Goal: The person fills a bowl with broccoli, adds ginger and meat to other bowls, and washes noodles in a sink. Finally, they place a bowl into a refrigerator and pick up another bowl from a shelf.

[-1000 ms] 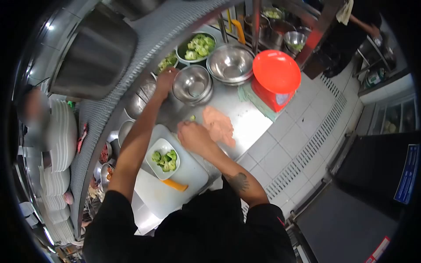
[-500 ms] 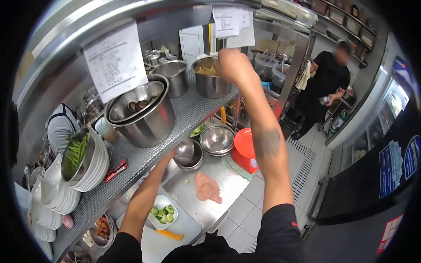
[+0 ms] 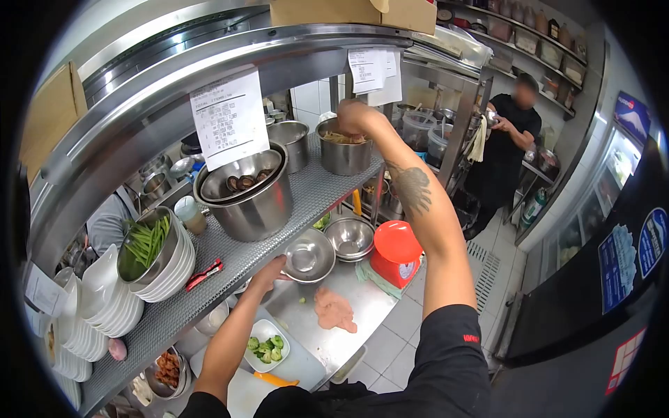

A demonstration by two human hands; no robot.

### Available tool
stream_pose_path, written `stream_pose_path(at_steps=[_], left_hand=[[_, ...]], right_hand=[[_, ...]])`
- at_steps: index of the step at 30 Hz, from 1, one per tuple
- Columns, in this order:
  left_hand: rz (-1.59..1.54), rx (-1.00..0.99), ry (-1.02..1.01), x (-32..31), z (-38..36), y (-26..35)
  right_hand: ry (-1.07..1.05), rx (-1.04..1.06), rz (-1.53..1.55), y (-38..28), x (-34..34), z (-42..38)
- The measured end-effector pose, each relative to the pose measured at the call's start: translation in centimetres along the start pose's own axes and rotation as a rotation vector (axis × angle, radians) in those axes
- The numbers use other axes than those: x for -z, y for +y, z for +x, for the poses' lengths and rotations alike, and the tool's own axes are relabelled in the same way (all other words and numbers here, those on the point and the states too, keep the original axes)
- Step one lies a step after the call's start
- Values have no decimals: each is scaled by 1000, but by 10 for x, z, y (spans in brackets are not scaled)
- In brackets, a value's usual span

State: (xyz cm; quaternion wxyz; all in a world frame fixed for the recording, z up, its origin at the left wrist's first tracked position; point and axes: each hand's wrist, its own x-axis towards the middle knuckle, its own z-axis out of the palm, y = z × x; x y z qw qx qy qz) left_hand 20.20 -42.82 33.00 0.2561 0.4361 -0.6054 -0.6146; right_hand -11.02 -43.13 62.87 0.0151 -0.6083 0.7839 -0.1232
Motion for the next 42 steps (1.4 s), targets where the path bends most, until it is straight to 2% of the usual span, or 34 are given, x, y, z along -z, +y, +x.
stream_pose_path(at_steps=[1,3,5,6,9,10,11,13,19,21,24,27,29,32,36,37,40,41,42], left_hand=[[-7,1,0,-3,1,3],[-90,11,-154,-7,1,5],[-81,48,-155,-16,-14,28],[-69,81,-153,-21,-20,35],[-45,-2,-125,-33,-10,24],[-58,-3,-139,-35,-9,24],[-59,2,-139,-35,-9,23],[-54,-17,-167,-37,-11,23],[8,-23,-187,-35,-23,36],[6,5,-183,-32,-18,31],[-117,24,-206,-31,-29,40],[-183,31,-245,-27,-21,26],[-124,71,-270,-22,-20,21],[-111,74,-229,-24,-32,34],[-51,37,-221,-31,-22,17],[-44,42,-225,-29,-20,16],[-225,-30,17,-19,7,-1],[-297,6,-86,-8,38,-29],[-227,66,-60,-2,50,-41]], right_hand=[[83,-28,141,1,2,-5],[152,10,83,11,-9,0],[491,99,70,18,-28,2],[357,128,-39,21,-35,9],[330,72,-92,26,-42,19],[540,80,-204,21,-43,20],[535,80,-203,20,-41,17],[670,126,67,18,-34,9],[737,129,98,-4,-35,-27],[890,173,327,-19,-41,-51],[1114,342,381,-47,-57,-110],[1112,282,541,-69,-84,-183],[1040,204,727,-66,-110,-209],[867,128,830,-55,-125,-223],[704,102,975,-54,-125,-225],[706,94,978,-52,-126,-227],[703,32,982,-42,-131,-234],[716,20,998,-34,-138,-237],[732,9,1012,-25,-143,-240]])
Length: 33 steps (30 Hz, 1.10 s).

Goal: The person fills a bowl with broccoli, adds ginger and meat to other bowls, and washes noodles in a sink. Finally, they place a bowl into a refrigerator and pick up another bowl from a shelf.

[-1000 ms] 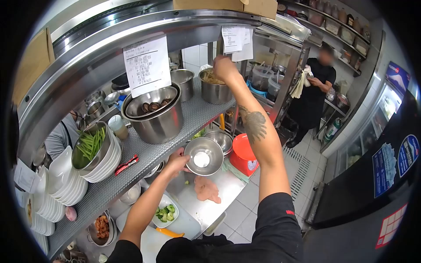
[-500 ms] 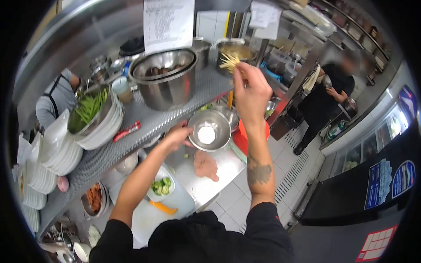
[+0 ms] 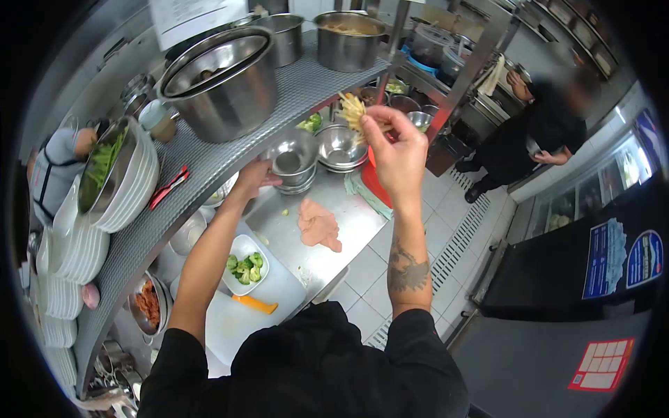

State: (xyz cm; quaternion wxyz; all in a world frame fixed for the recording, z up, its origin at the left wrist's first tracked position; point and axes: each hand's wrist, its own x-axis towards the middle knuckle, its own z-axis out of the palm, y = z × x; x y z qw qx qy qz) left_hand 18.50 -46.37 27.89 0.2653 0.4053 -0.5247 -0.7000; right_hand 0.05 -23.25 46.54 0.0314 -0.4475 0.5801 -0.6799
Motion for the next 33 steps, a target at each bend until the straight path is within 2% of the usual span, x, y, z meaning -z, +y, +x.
stream_pose_path(at_steps=[2,4,5,6,8,10,13,16,21,23,24,28,30,33], left_hand=[[79,53,17,-4,-4,2],[1003,50,204,-17,-22,35],[1017,35,192,-19,4,24],[1195,-330,291,-18,38,-2],[1245,-709,321,-47,69,-7],[1298,-554,188,-95,103,3],[1442,-613,123,-137,147,-16],[1493,-575,119,-142,217,-62],[1461,-481,104,-137,201,-34],[1372,-344,67,-129,203,-36],[1377,-451,94,-120,217,-47],[1329,-438,177,-117,231,-46],[1301,-389,169,-122,216,-27],[1192,-466,214,-118,212,-25]], right_hand=[[29,-58,-55,8,15,-12],[67,-115,-63,21,32,-28],[79,-149,-41,29,41,-40],[91,-233,-12,29,47,-51],[105,-343,-2,34,57,-75],[111,-428,-40,40,65,-99],[120,-524,-45,45,73,-130],[148,-592,-29,53,81,-154],[141,-675,-24,56,97,-166],[135,-669,-26,59,95,-165],[134,-665,-36,60,94,-164],[131,-636,16,60,85,-159],[106,-623,5,60,82,-156],[103,-608,49,61,76,-157]])
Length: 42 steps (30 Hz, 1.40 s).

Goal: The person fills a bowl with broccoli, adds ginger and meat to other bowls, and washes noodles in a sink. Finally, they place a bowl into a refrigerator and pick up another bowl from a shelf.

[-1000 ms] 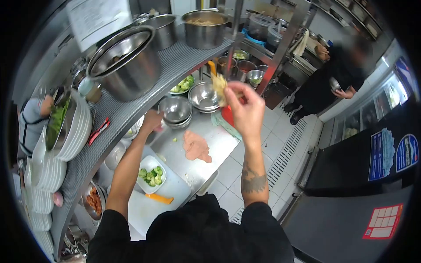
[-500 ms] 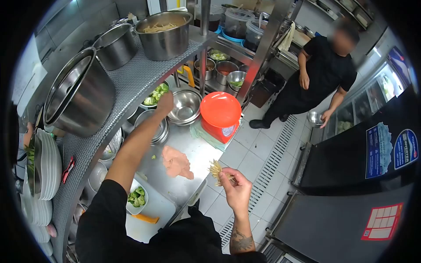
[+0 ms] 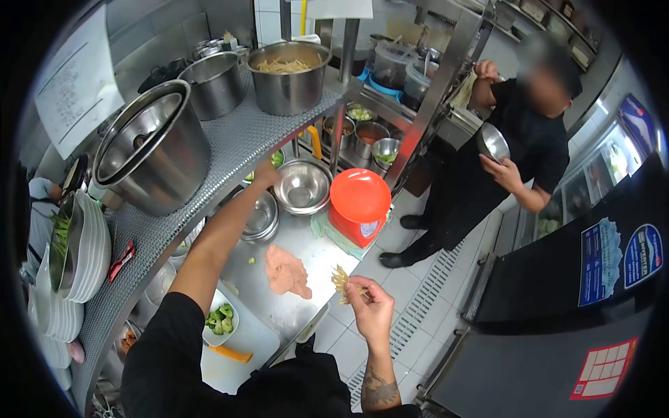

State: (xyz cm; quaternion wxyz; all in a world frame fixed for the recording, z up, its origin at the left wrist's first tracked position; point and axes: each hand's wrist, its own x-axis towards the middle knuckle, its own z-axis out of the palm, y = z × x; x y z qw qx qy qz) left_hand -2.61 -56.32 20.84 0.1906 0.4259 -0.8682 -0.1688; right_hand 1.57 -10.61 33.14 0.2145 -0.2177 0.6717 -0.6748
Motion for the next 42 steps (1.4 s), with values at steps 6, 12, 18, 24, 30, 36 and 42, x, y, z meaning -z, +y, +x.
stream_pose_path(at_steps=[6,12,18,24,30,36,42], left_hand=[[-3,-48,194,-33,17,-25],[102,-25,46,-30,29,-11],[-502,-101,421,51,-34,80],[-1354,549,-82,123,-176,77],[-1531,565,-221,151,-257,35],[-1636,645,-278,201,-318,33],[-1434,697,-234,159,-374,23]], right_hand=[[31,-10,-95,2,-2,-10],[75,-12,-94,7,11,-26],[113,-19,-91,-4,7,-20],[88,370,-147,-34,-45,38],[-405,729,-828,-73,-85,84],[36,1366,-647,-229,-141,152],[-52,889,-1437,-272,-185,262]])
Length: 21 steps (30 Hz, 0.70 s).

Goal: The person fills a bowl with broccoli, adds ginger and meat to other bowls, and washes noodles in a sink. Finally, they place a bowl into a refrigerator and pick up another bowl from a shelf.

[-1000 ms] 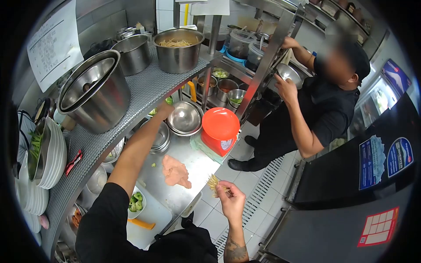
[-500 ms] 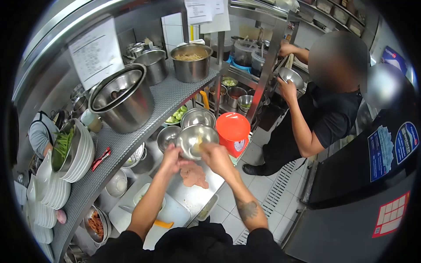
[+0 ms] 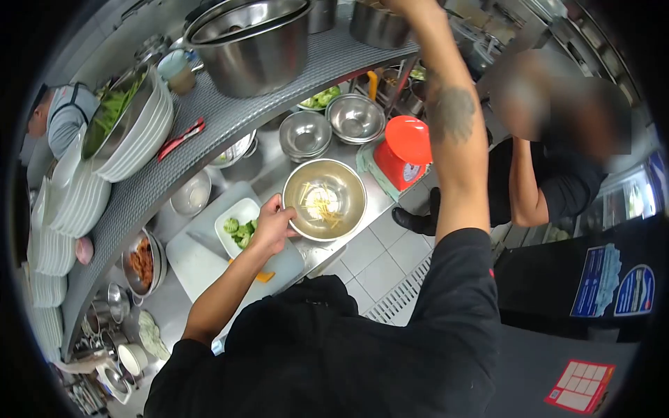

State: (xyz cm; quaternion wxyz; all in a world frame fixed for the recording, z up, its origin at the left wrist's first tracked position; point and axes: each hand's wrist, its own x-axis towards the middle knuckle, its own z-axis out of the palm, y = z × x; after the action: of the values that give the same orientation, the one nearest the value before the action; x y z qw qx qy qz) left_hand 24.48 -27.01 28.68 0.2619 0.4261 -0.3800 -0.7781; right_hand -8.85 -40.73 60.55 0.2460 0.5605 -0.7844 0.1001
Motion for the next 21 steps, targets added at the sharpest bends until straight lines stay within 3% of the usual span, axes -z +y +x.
stream_pose_path(at_steps=[2,4,5,6,8,10,12,13,14,16,18,21], left_hand=[[-59,-13,106,2,-5,-6],[-55,-13,139,6,-7,-6],[-70,-6,153,8,-7,-7],[-85,0,164,11,-7,-8],[-82,-24,179,19,-2,-13],[-58,-42,181,26,0,-16],[-33,-51,180,30,1,-15],[-40,-58,181,31,2,-14],[-50,-61,182,31,4,-15],[-58,-28,167,29,6,-11],[-32,-35,91,25,8,-9],[-18,-35,47,17,7,-5]], right_hand=[[-236,22,19,4,-5,18],[-340,79,18,4,-5,20],[-328,102,19,2,-7,25],[-354,-15,84,6,-5,30],[-239,44,47,5,4,21],[-290,-33,41,3,7,18],[-78,-154,411,9,5,8],[71,-217,395,12,4,3],[64,-219,391,14,-3,-7],[561,-106,655,-1,-6,-45],[636,-101,656,-41,17,-107],[654,-21,639,-69,-5,-201]])
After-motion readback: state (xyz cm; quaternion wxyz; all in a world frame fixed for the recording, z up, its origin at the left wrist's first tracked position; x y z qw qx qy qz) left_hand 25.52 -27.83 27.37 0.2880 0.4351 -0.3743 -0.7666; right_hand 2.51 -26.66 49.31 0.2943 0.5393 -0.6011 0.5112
